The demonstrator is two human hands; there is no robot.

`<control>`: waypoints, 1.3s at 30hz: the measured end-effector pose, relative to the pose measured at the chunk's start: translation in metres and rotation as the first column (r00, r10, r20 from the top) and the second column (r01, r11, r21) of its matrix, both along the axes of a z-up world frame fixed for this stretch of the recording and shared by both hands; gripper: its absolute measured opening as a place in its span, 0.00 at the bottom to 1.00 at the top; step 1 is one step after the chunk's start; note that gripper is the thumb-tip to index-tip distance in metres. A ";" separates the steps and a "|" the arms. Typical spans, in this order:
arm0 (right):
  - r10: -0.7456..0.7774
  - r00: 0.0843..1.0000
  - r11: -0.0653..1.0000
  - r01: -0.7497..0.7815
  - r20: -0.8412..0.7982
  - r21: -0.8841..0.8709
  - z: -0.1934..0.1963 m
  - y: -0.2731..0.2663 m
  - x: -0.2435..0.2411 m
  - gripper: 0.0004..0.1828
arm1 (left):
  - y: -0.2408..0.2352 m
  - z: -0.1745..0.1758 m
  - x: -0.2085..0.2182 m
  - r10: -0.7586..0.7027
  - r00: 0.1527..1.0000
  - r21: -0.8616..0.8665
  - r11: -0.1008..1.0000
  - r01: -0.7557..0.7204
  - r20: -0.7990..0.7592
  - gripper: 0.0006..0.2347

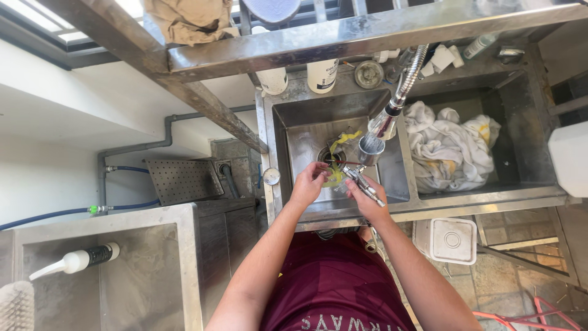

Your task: The person rinses a metal paint sprayer cup and its nozzle under running water in a stainless steel sink. They repeatedly flush the cup, rotate the nozzle, and rinse their hands to remove residue.

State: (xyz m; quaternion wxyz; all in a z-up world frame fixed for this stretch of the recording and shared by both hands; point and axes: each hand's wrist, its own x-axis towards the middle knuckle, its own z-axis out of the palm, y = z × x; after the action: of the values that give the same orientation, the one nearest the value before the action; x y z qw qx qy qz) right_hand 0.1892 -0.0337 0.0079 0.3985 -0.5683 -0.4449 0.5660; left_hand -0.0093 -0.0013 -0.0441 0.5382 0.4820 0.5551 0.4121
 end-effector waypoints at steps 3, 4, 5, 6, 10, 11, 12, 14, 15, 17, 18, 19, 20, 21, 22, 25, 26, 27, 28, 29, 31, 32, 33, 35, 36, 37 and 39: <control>0.076 0.994 0.988 -0.085 0.072 0.130 0.004 -0.010 -0.010 0.11 | -0.002 0.017 -0.010 0.077 0.968 0.057 0.996 -0.065 -0.239 0.10; 0.069 0.994 0.986 -0.081 0.085 0.145 0.006 -0.013 -0.016 0.10 | -0.004 0.024 -0.014 0.118 0.931 0.079 0.992 -0.096 -0.344 0.09; 0.063 0.993 0.984 -0.078 0.097 0.160 0.007 -0.016 -0.021 0.10 | -0.006 0.031 -0.018 0.143 0.922 0.093 0.989 -0.118 -0.360 0.10; 0.055 0.993 0.981 -0.074 0.108 0.179 0.009 -0.017 -0.027 0.10 | -0.006 0.038 -0.022 0.171 0.911 0.111 0.984 -0.139 -0.375 0.10; 0.025 0.977 0.974 -0.071 0.210 0.215 0.017 -0.019 -0.042 0.09 | -0.010 0.056 -0.031 0.212 0.897 0.288 0.952 -0.101 -0.387 0.11; 0.015 0.977 0.973 -0.063 0.210 0.222 0.018 -0.019 -0.045 0.09 | -0.010 0.058 -0.032 0.192 0.909 0.304 0.950 -0.077 -0.370 0.11; 0.005 0.977 0.972 -0.055 0.212 0.228 0.019 -0.018 -0.046 0.08 | -0.011 0.059 -0.031 0.171 0.920 0.320 0.946 -0.053 -0.352 0.11; -0.005 0.977 0.968 -0.048 0.213 0.244 0.018 -0.018 -0.048 0.08 | -0.014 0.060 -0.028 0.136 0.925 0.355 0.935 -0.001 -0.356 0.10; -0.012 0.977 0.967 -0.043 0.214 0.252 0.018 -0.019 -0.047 0.09 | -0.014 0.060 -0.025 0.123 0.918 0.373 0.927 0.029 -0.377 0.09; -0.031 0.975 0.964 -0.029 0.220 0.263 0.015 -0.016 -0.048 0.08 | -0.014 0.061 -0.021 0.098 0.911 0.368 0.928 0.061 -0.399 0.09; -0.041 0.974 0.964 -0.020 0.223 0.267 0.013 -0.017 -0.049 0.08 | -0.016 0.062 -0.018 0.082 0.912 0.339 0.939 0.065 -0.401 0.08; -0.044 0.970 0.963 -0.022 0.238 0.268 0.011 -0.016 -0.049 0.08 | -0.017 0.063 -0.016 0.065 0.913 0.310 0.948 0.069 -0.402 0.08; -0.050 0.966 0.963 -0.021 0.254 0.269 0.009 -0.017 -0.049 0.08 | -0.018 0.064 -0.014 0.072 0.912 0.330 0.941 0.072 -0.405 0.09; -0.055 0.961 0.963 -0.021 0.270 0.270 0.007 -0.017 -0.049 0.08 | -0.018 0.065 -0.013 0.079 0.910 0.350 0.934 0.076 -0.407 0.09; -0.058 0.963 0.962 -0.016 0.262 0.273 0.005 -0.017 -0.049 0.08 | -0.017 0.066 -0.011 0.087 0.908 0.372 0.925 0.079 -0.410 0.10; -0.066 0.966 0.960 -0.008 0.251 0.282 0.002 -0.015 -0.049 0.08 | -0.013 0.069 -0.011 0.070 0.886 0.381 0.916 0.126 -0.459 0.06; -0.066 0.964 0.960 -0.009 0.257 0.280 0.001 -0.015 -0.050 0.08 | -0.013 0.069 -0.011 0.067 0.883 0.387 0.912 0.134 -0.465 0.06; -0.065 0.963 0.960 -0.010 0.262 0.278 0.000 -0.015 -0.051 0.08 | -0.013 0.069 -0.011 0.065 0.880 0.393 0.909 0.143 -0.471 0.06; -0.067 0.962 0.959 -0.012 0.266 0.283 0.000 -0.014 -0.051 0.08 | -0.012 0.069 -0.012 0.063 0.877 0.400 0.904 0.152 -0.476 0.07; -0.068 0.960 0.958 -0.013 0.270 0.288 0.000 -0.013 -0.052 0.08 | -0.010 0.068 -0.013 0.063 0.872 0.413 0.895 0.165 -0.485 0.06; -0.068 0.959 0.959 -0.014 0.275 0.284 0.000 -0.014 -0.051 0.08 | -0.008 0.066 -0.014 0.061 0.863 0.436 0.879 0.192 -0.501 0.06; -0.064 0.960 0.961 -0.015 0.274 0.278 0.001 -0.014 -0.052 0.08 | -0.006 0.066 -0.014 0.059 0.856 0.435 0.878 0.200 -0.514 0.06; -0.060 0.960 0.962 -0.017 0.272 0.271 0.001 -0.015 -0.052 0.08 | -0.005 0.065 -0.014 0.058 0.848 0.434 0.876 0.209 -0.526 0.05; -0.061 0.959 0.962 -0.017 0.277 0.271 0.003 -0.013 -0.053 0.08 | -0.003 0.065 -0.016 0.054 0.842 0.429 0.877 0.216 -0.536 0.05; -0.062 0.958 0.962 -0.017 0.280 0.271 0.004 -0.013 -0.054 0.08 | -0.003 0.065 -0.015 0.049 0.845 0.423 0.880 0.216 -0.533 0.05; -0.062 0.958 0.961 -0.018 0.280 0.275 0.004 -0.013 -0.054 0.08 | -0.002 0.065 -0.015 0.043 0.847 0.418 0.883 0.216 -0.530 0.05; -0.064 0.958 0.958 -0.020 0.280 0.285 0.005 -0.013 -0.053 0.08 | -0.002 0.065 -0.014 0.046 0.846 0.410 0.888 0.209 -0.532 0.05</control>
State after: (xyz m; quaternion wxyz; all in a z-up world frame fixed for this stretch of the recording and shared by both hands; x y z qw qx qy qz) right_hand 0.1357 -0.0462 0.0129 0.4139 -0.5858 -0.5684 0.4031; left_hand -0.0232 -0.0035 0.0211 0.2553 0.7118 0.5480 0.3575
